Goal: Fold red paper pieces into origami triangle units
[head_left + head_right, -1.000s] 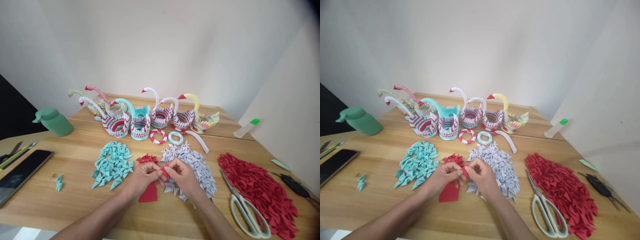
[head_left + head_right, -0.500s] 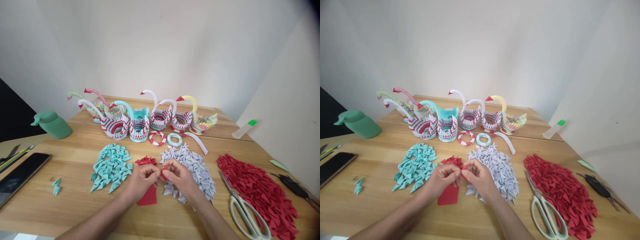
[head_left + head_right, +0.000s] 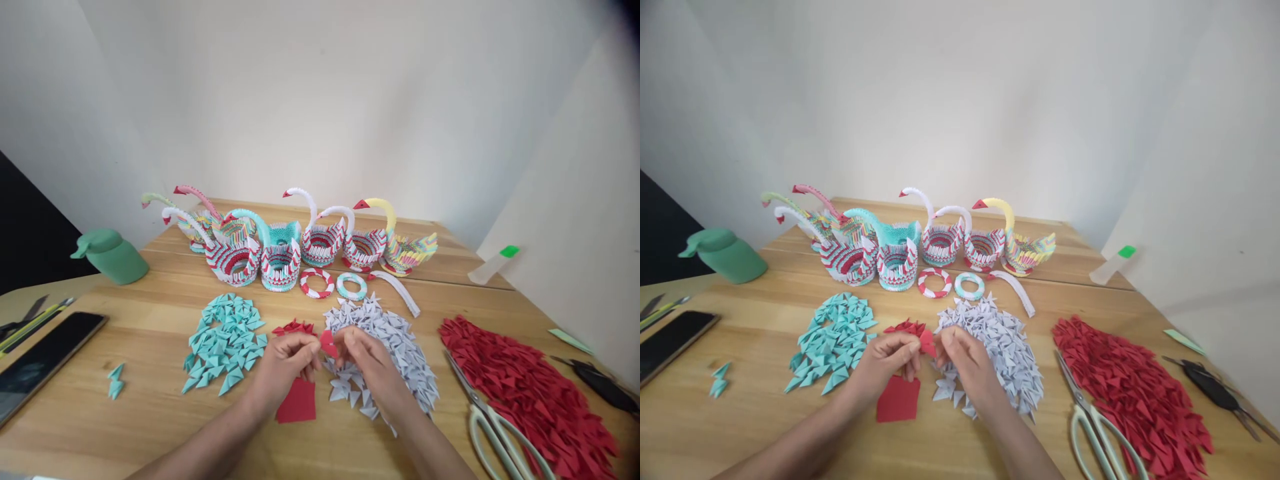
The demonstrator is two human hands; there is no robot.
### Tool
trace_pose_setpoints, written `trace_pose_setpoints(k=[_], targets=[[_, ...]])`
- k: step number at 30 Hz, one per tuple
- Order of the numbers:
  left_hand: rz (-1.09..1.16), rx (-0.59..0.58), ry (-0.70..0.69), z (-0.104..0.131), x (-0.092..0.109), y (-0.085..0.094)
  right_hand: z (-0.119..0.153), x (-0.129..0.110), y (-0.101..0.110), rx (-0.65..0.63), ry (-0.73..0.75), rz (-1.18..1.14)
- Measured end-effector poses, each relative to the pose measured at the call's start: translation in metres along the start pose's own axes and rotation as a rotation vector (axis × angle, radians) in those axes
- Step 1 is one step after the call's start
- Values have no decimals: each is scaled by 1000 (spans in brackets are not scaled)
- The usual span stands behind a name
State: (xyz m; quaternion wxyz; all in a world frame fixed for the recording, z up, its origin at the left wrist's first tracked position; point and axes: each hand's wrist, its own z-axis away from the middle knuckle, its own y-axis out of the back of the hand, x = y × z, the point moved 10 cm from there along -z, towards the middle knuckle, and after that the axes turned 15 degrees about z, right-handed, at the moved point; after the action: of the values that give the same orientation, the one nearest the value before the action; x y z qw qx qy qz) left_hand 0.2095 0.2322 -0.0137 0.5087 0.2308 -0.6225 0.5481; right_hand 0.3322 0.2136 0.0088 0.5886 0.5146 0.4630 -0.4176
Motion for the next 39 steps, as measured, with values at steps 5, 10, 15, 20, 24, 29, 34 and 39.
trace_pose_setpoints(k=[5, 10, 15, 20, 24, 29, 34, 39], targets=[[29, 6, 2, 0, -1, 0, -1, 5, -6, 7, -35, 130], [-1, -5, -9, 1, 1, -3, 1, -6, 7, 119, 70, 282], [198, -88, 151, 0, -12, -6, 14, -44, 9, 239, 444, 528], [212, -109, 221, 2, -14, -6, 22, -53, 2, 236, 582, 620], [172, -72, 193, 1, -13, 0, 11, -29, 4, 112, 301, 517], [121, -73, 161, -1, -14, 2, 7, -6, 3, 60, 10, 301], [26, -97, 124, -1, -11, -1, 7, -2, 3, 99, -21, 234], [24, -90, 69, -2, -4, -3, 5, 6, 5, 81, -49, 175]])
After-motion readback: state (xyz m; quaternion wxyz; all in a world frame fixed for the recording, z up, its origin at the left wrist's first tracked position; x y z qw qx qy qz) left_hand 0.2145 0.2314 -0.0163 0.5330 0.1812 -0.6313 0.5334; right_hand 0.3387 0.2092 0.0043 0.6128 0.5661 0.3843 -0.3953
